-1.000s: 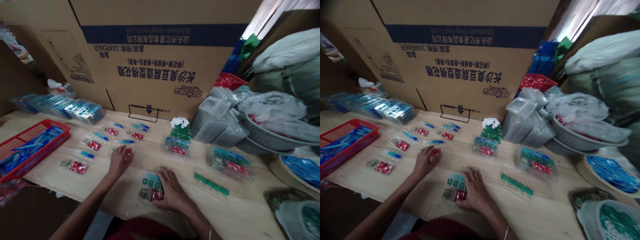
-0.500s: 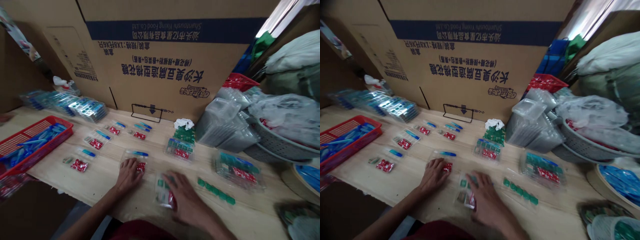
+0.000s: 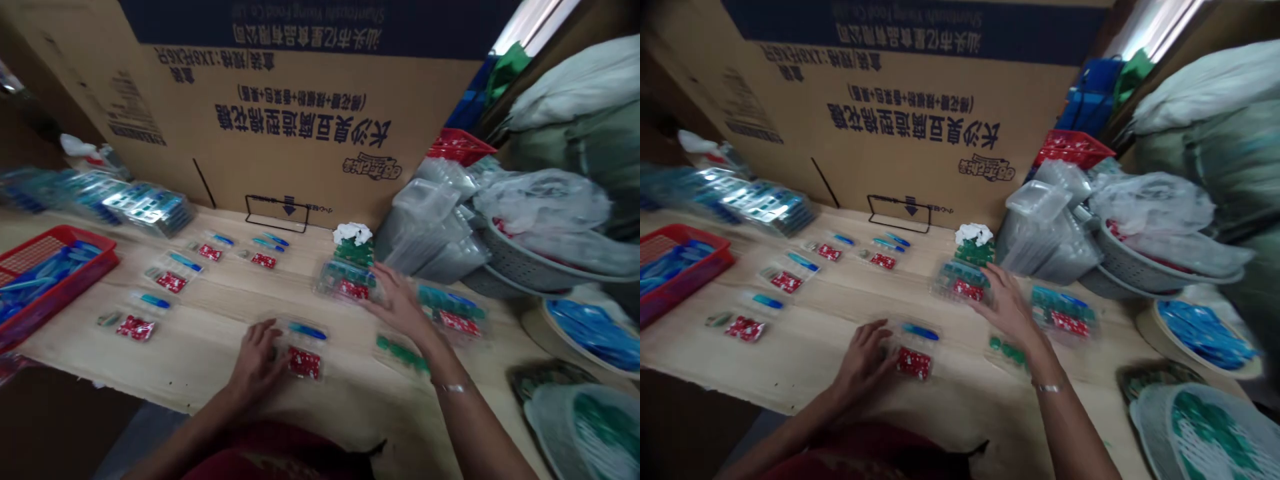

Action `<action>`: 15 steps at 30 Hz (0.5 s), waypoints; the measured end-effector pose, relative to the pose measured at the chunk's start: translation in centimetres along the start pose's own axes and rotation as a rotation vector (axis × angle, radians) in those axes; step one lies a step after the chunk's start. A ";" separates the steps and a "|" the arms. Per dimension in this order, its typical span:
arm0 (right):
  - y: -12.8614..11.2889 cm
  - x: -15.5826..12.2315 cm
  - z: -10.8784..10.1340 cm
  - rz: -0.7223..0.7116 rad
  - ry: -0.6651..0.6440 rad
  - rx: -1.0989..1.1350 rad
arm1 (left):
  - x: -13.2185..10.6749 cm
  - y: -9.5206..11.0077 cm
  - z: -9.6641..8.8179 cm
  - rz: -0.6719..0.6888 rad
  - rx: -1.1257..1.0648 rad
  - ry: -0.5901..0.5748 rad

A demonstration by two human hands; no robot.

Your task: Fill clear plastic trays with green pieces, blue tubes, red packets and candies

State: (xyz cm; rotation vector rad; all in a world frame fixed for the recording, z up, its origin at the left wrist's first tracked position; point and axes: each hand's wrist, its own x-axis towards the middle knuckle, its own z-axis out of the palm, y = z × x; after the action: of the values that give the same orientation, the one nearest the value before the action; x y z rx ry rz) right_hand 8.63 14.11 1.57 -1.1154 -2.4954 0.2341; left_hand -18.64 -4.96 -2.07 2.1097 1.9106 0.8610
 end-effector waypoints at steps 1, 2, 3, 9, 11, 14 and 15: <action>0.3 -2.4 -0.9 0.037 0.049 0.003 | 0.1 -0.5 0.0 -0.005 -0.005 -0.005; 0.5 -5.0 -1.5 0.077 0.056 -0.011 | 0.0 -0.7 0.2 -0.006 -0.009 -0.012; 0.6 -7.6 -1.8 0.106 0.017 -0.039 | -0.1 -0.8 0.5 -0.003 -0.012 -0.016; -0.9 -16.7 0.3 0.030 -0.003 -0.363 | -0.6 1.3 2.5 0.023 0.045 0.021; -2.1 -17.2 0.4 -0.012 0.055 -0.397 | 0.1 2.7 3.0 0.073 0.067 0.030; -4.1 -17.5 -0.3 -0.054 0.106 -0.343 | 1.9 6.3 4.3 0.297 0.012 -0.130; -4.6 -17.7 -0.5 -0.056 0.114 -0.305 | 2.5 7.8 5.0 0.391 -0.005 -0.204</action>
State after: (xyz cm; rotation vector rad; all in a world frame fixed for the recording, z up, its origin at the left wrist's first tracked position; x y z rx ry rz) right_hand 16.39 -2.15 -1.57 -1.1348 -2.5099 -0.2276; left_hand -9.34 -2.61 -1.61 2.5024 1.4211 0.6770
